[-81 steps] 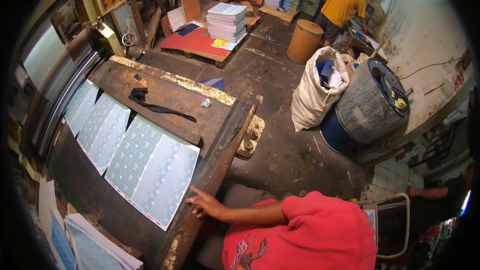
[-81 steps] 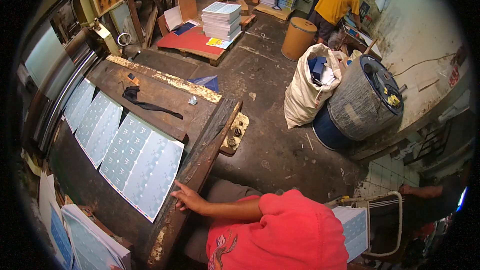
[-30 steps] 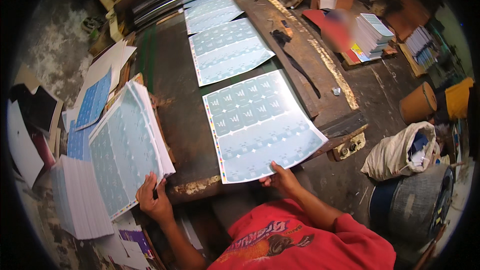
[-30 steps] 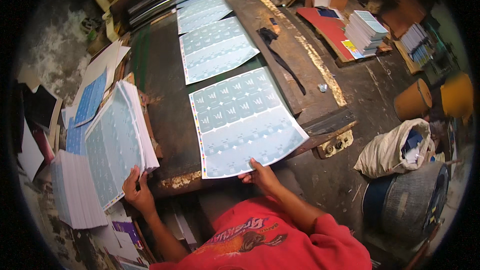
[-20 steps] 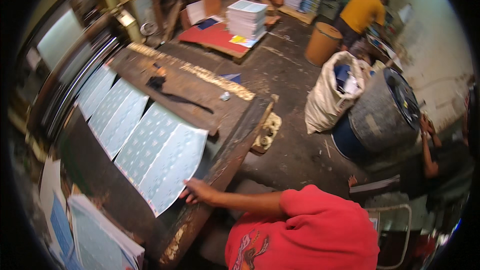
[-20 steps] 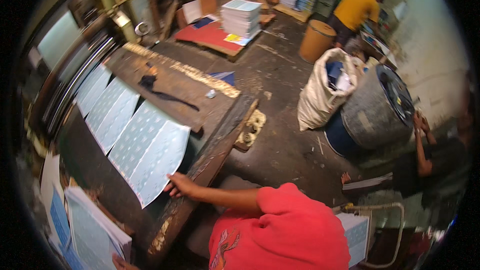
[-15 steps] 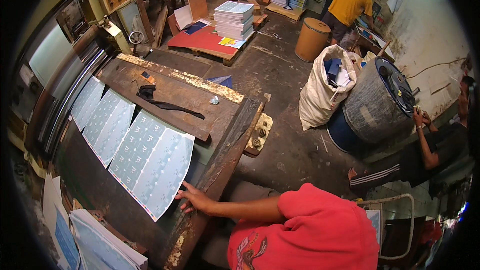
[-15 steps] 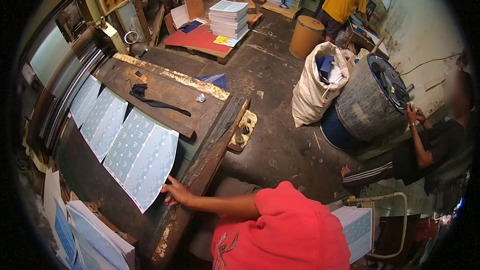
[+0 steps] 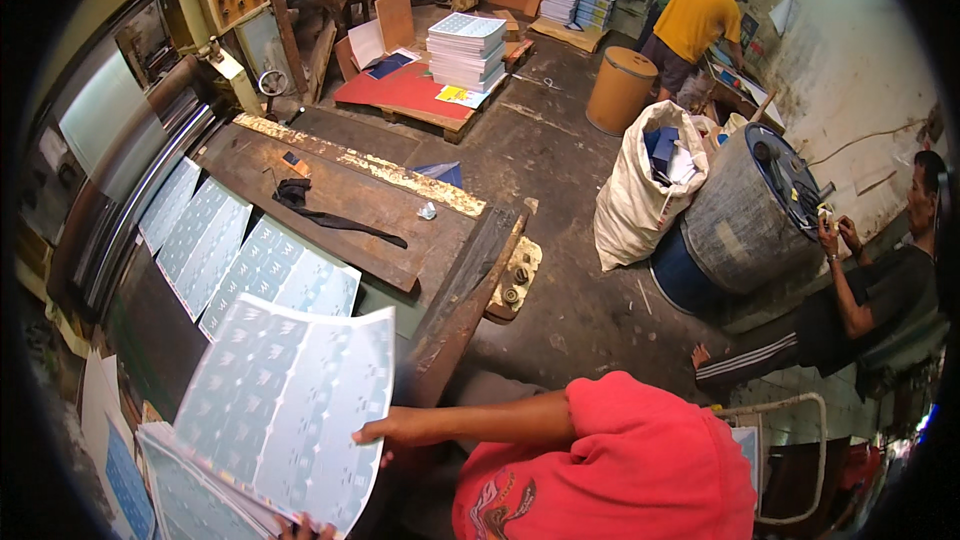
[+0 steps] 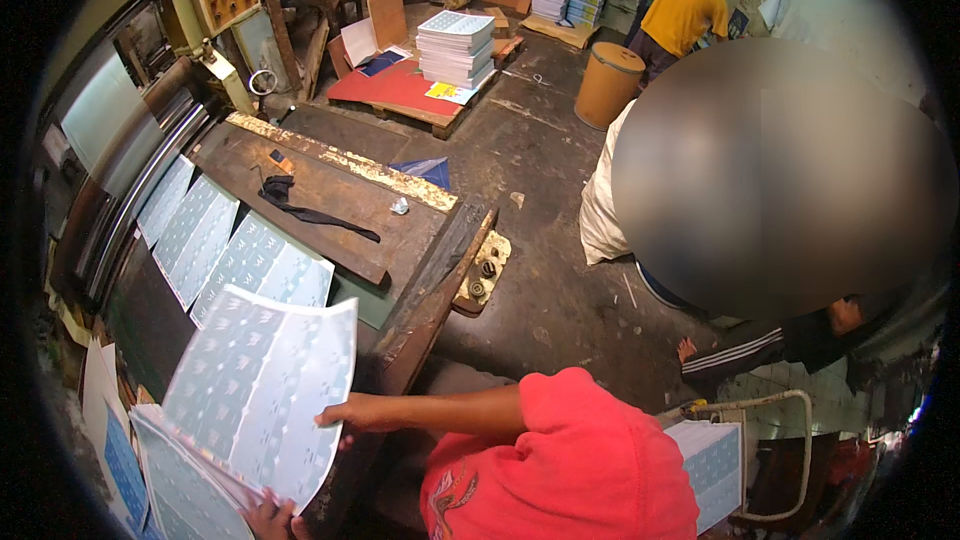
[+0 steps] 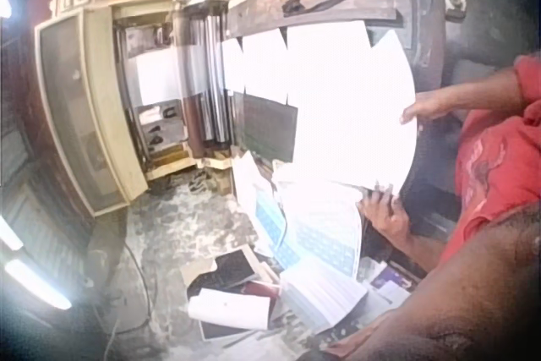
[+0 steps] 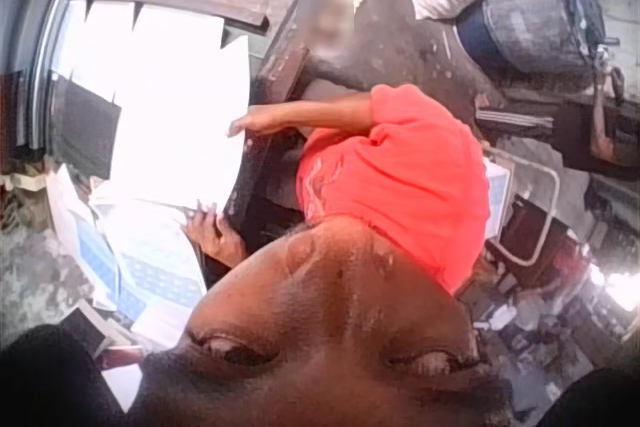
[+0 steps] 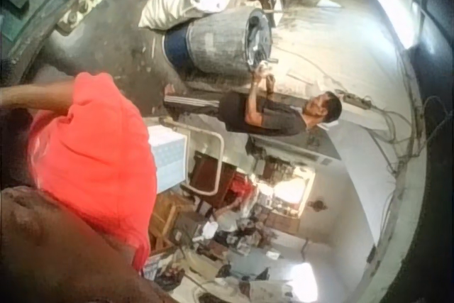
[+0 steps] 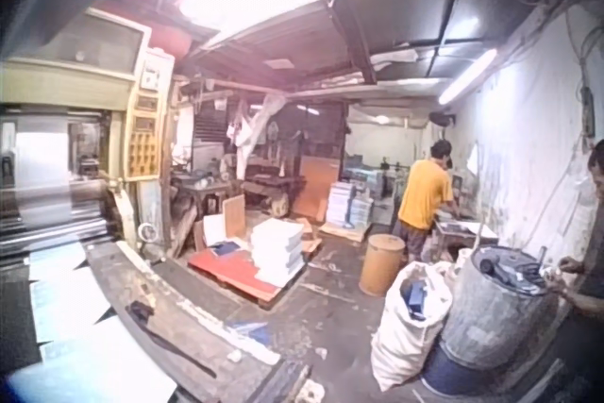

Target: The person organizes printed paper sheets on a workshop table, aligning them into stacks and placing them onto a moving conveyor belt of a machine.

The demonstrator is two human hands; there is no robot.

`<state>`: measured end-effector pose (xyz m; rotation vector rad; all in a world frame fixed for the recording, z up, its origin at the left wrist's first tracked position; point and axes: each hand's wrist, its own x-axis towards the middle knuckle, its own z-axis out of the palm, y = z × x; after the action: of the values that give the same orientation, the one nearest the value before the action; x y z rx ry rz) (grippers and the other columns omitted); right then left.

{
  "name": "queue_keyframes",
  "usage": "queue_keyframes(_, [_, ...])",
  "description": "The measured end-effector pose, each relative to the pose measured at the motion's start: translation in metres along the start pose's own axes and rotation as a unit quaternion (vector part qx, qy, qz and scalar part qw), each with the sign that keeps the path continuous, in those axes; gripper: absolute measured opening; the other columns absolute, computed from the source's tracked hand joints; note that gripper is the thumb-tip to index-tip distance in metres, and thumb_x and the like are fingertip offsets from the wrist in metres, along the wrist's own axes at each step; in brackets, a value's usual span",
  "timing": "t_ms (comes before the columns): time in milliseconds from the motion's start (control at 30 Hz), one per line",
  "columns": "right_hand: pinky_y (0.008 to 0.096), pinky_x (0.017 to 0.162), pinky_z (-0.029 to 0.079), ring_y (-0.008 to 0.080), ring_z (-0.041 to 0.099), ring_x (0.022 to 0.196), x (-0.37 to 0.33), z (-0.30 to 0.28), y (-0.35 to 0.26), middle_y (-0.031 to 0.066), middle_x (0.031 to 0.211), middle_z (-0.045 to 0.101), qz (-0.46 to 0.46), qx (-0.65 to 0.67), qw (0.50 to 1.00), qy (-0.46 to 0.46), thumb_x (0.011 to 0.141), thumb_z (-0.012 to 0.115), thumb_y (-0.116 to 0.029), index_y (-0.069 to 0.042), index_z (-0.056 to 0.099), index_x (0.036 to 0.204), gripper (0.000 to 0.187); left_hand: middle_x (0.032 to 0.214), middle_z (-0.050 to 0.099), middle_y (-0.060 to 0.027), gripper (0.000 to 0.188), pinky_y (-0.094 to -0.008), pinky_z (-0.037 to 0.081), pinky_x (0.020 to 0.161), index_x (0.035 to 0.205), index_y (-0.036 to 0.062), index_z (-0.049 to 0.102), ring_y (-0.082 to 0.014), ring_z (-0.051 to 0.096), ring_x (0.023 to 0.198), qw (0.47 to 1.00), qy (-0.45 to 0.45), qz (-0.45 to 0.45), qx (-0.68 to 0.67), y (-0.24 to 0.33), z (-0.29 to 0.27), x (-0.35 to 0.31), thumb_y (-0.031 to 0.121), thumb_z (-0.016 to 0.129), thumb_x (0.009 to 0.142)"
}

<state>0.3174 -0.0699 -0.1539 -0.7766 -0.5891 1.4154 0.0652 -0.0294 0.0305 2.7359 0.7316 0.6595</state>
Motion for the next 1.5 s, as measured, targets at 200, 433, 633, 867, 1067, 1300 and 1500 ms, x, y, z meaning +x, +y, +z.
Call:
queue_keyframes(200, [0.0274,0.063,0.056,0.0164,0.064,0.071,-0.047,-0.041,0.039,0.009,0.098,0.067,0.16,0.008,0.974,0.16,0.093,0.063,-0.029,-0.001,0.058,0.119,0.038,0.154,0.031,-0.0212,0.088,-0.0482,0.018,0.117,0.15,0.0006,0.028,-0.0396,0.023,0.144,0.976,0.062,-0.16,0.138,-0.101,-0.004,-0.031,0.051,0.065,0.087])
queue_keyframes(433, [0.0258,0.061,0.047,0.0162,0.062,0.069,-0.117,-0.023,0.022,0.0104,0.081,0.065,0.172,-0.066,0.971,0.155,0.1,0.049,-0.035,0.001,0.058,0.105,0.037,0.156,0.029,-0.0181,0.086,-0.0516,0.015,0.117,0.15,0.0027,0.03,-0.0394,0.021,0.146,0.958,-0.014,-0.253,0.132,-0.085,-0.004,-0.015,0.052,0.062,0.088])
queue_keyframes(633, [0.0289,0.062,0.048,0.02,0.061,0.069,-0.104,-0.01,0.015,0.0127,0.083,0.064,0.176,0.014,0.966,0.187,0.101,0.049,-0.033,0.002,0.051,0.114,0.037,0.147,0.045,-0.0154,0.056,-0.048,0.014,0.118,0.138,0.0028,0.05,-0.0334,0.03,0.143,0.951,0.087,-0.298,0.002,-0.079,-0.012,-0.023,0.043,0.048,0.1])
queue_keyframes(867, [0.0432,0.075,0.053,0.0224,0.061,0.067,-0.072,-0.027,0.013,0.0141,0.078,0.063,0.155,0.066,0.969,0.182,0.097,0.051,-0.045,0.002,0.054,0.11,0.049,0.132,0.061,-0.0119,0.032,-0.0502,0.013,0.117,0.118,0.0073,0.063,-0.0305,0.04,0.139,0.912,0.215,-0.343,-0.062,-0.079,0.0,-0.021,0.029,0.046,0.102])
queue_keyframes(1067, [0.0418,0.073,0.054,0.022,0.063,0.069,-0.052,-0.033,0.022,0.0179,0.085,0.065,0.102,0.085,0.966,0.221,0.101,0.044,-0.039,0.002,0.049,0.116,0.044,0.122,0.065,-0.0121,0.035,-0.0389,0.034,0.107,0.115,-0.0014,0.063,-0.0226,0.056,0.118,0.823,0.326,-0.417,-0.206,-0.09,0.005,-0.023,0.029,0.054,0.101])
queue_keyframes(1300, [0.0403,0.072,0.056,0.0201,0.063,0.073,-0.047,-0.019,0.018,0.0157,0.106,0.064,0.032,0.045,0.967,0.249,0.101,0.045,-0.039,-0.01,0.032,0.141,0.051,0.099,0.073,-0.0114,0.028,-0.0447,0.026,0.113,0.099,0.0026,0.072,-0.0277,0.065,0.107,0.849,0.387,-0.355,-0.067,-0.065,0.003,-0.022,0.026,0.058,0.097])
queue_keyframes(1500, [0.041,0.077,0.055,0.0206,0.064,0.086,-0.053,-0.011,0.004,0.0155,0.125,0.058,0.018,0.058,0.97,0.234,0.099,0.049,-0.041,-0.011,0.02,0.152,0.068,0.095,0.075,-0.0011,0.014,-0.0545,0.015,0.116,0.086,0.0148,0.075,-0.0272,0.066,0.11,0.968,0.166,-0.17,-0.075,-0.027,-0.006,-0.015,0.029,0.07,0.086])
